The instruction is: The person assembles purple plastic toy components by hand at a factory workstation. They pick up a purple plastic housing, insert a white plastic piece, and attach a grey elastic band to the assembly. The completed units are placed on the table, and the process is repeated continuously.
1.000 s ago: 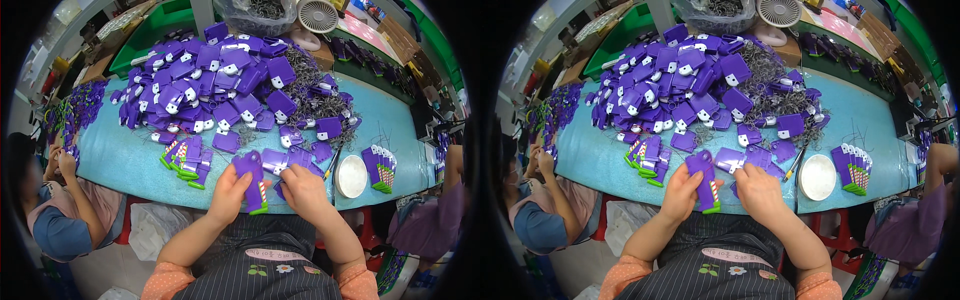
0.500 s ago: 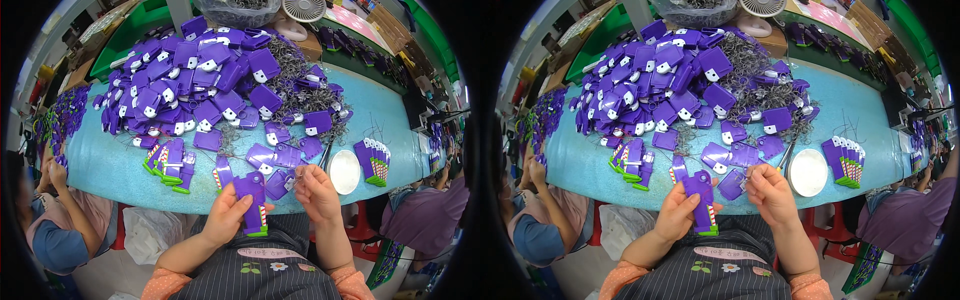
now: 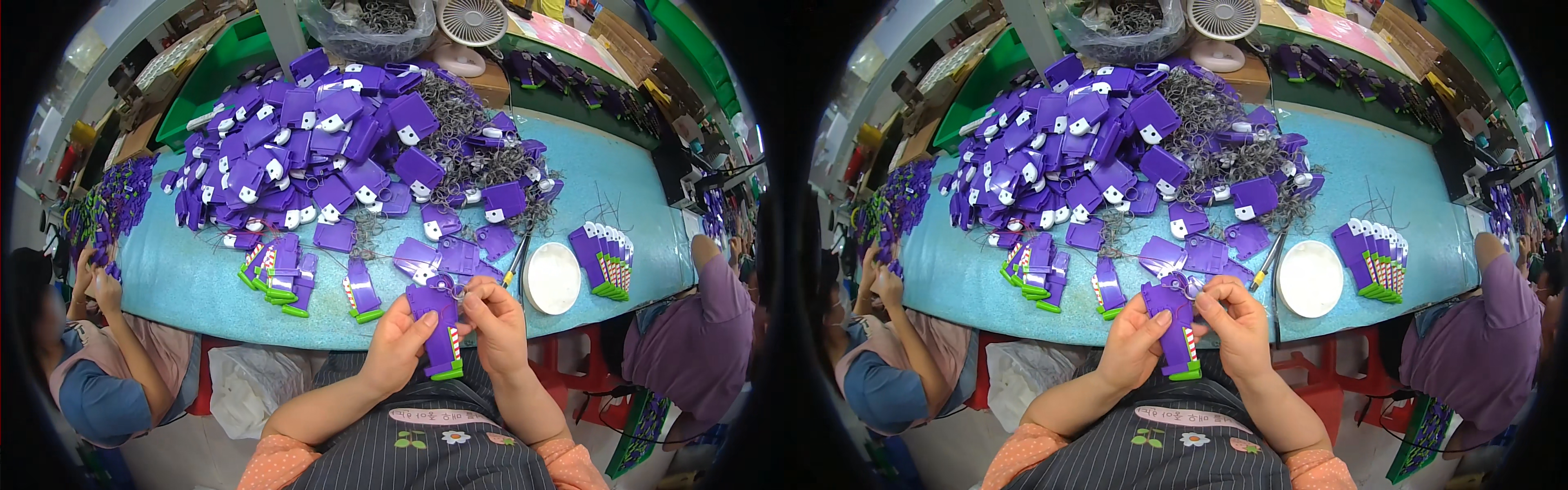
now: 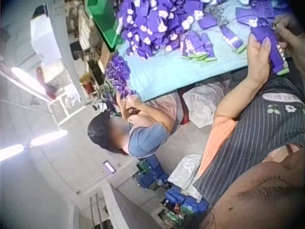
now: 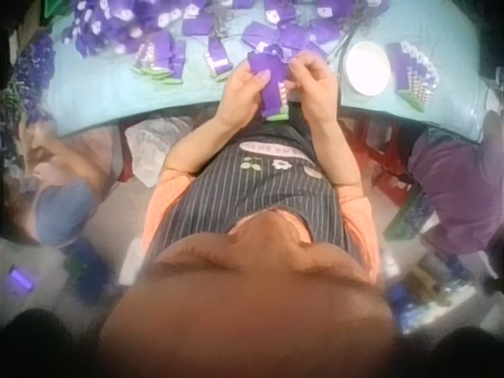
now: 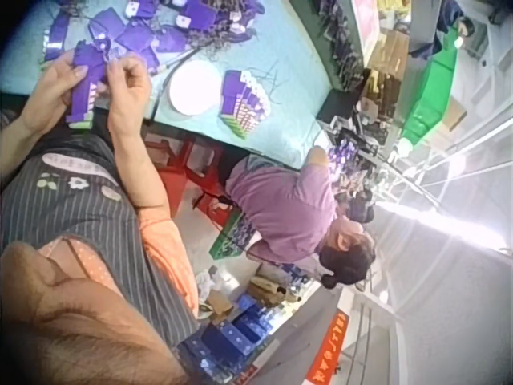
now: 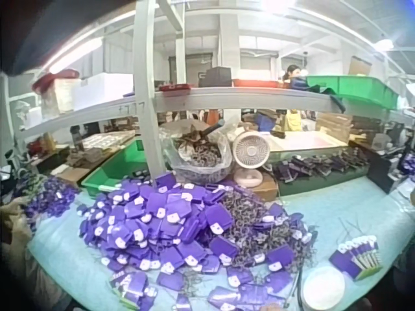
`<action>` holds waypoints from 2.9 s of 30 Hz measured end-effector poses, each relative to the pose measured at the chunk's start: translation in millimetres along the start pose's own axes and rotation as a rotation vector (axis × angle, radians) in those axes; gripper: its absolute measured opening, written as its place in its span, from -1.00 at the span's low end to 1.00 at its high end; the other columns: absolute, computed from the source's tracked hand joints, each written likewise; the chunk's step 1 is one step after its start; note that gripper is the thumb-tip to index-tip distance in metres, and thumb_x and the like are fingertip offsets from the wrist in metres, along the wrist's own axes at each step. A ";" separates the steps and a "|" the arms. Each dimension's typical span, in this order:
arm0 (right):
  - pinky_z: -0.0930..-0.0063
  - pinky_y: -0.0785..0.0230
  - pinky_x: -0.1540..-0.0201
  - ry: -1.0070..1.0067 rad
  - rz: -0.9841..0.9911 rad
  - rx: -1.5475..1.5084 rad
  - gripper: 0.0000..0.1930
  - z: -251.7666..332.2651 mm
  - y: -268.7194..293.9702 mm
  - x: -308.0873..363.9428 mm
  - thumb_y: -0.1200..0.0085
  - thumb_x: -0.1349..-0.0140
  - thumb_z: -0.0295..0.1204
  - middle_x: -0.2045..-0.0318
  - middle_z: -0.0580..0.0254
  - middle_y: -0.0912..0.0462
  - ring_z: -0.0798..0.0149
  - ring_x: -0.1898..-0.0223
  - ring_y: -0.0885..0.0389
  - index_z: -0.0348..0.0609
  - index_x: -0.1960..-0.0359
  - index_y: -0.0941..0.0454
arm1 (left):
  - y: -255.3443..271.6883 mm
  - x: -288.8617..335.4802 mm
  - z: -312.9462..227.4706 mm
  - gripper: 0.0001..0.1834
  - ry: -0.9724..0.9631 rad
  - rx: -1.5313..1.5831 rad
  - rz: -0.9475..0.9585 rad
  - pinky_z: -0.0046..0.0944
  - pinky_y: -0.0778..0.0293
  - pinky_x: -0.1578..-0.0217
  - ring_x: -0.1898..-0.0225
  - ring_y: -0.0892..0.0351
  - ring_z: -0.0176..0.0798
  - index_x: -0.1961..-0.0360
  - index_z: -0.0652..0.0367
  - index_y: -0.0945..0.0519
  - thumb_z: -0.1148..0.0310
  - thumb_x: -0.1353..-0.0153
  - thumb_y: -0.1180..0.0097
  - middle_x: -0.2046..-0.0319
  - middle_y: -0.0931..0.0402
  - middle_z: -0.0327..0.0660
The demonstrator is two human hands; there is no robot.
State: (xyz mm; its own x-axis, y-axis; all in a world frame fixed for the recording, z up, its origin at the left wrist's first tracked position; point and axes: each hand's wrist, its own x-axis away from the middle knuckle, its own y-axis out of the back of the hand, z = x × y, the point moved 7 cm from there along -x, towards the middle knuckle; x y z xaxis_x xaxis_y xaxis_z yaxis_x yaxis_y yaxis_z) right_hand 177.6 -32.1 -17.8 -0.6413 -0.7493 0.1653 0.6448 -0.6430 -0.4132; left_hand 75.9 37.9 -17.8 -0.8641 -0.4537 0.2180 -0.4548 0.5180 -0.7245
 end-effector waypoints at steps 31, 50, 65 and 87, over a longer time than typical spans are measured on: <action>0.44 -0.20 0.11 0.633 -0.399 1.040 -0.94 112.8 87.3 34.0 -0.02 -0.09 -0.60 0.26 0.11 -0.44 0.26 0.22 -0.38 -0.27 0.45 -0.39 | -6.1 50.1 -7.7 -0.63 0.132 -0.291 0.086 -0.12 -0.44 0.02 0.04 -0.51 -0.01 -0.12 0.31 -0.19 0.51 -0.29 0.20 0.00 -0.40 0.14; 0.65 -0.28 0.32 0.044 0.086 0.106 -0.90 14.1 -4.7 36.3 0.10 -0.30 -0.45 0.23 0.20 -0.46 0.51 0.35 -0.38 -0.20 0.28 -0.29 | -17.9 30.8 0.5 -0.62 0.139 -0.333 0.199 -0.31 -0.41 0.02 -0.01 -0.45 -0.23 -0.15 0.34 -0.16 0.55 -0.30 0.25 -0.04 -0.35 -0.04; 0.73 -0.18 0.46 -0.648 0.714 -0.065 -0.84 6.9 -7.2 44.6 -0.17 -0.10 -0.51 0.52 0.50 -0.44 0.62 0.49 -0.38 -0.26 0.35 -0.43 | -21.3 62.0 7.4 -0.68 0.390 -0.567 0.632 -0.29 -0.44 0.10 0.11 -0.56 -0.20 -0.05 0.25 -0.28 0.46 -0.27 0.12 0.16 -0.54 0.00; 0.58 -0.33 0.48 0.145 0.295 0.472 -0.71 29.3 0.1 51.2 -0.19 -0.02 -0.57 0.24 0.13 -0.44 0.43 0.31 -0.46 -0.29 0.20 -0.42 | 19.1 79.0 32.8 -0.43 0.437 -0.142 0.092 -0.16 -0.36 -0.09 -0.08 -0.41 -0.12 -0.21 0.25 -0.08 0.70 -0.16 0.18 -0.06 -0.33 -0.03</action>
State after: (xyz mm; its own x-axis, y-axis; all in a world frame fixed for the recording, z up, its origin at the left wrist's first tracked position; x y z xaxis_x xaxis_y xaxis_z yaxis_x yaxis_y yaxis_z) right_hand 157.0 -75.1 16.9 -0.4351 -0.8997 -0.0348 0.8995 -0.4361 0.0267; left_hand 6.0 -11.9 -35.9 -0.8982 -0.0688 0.4342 -0.3706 0.6500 -0.6635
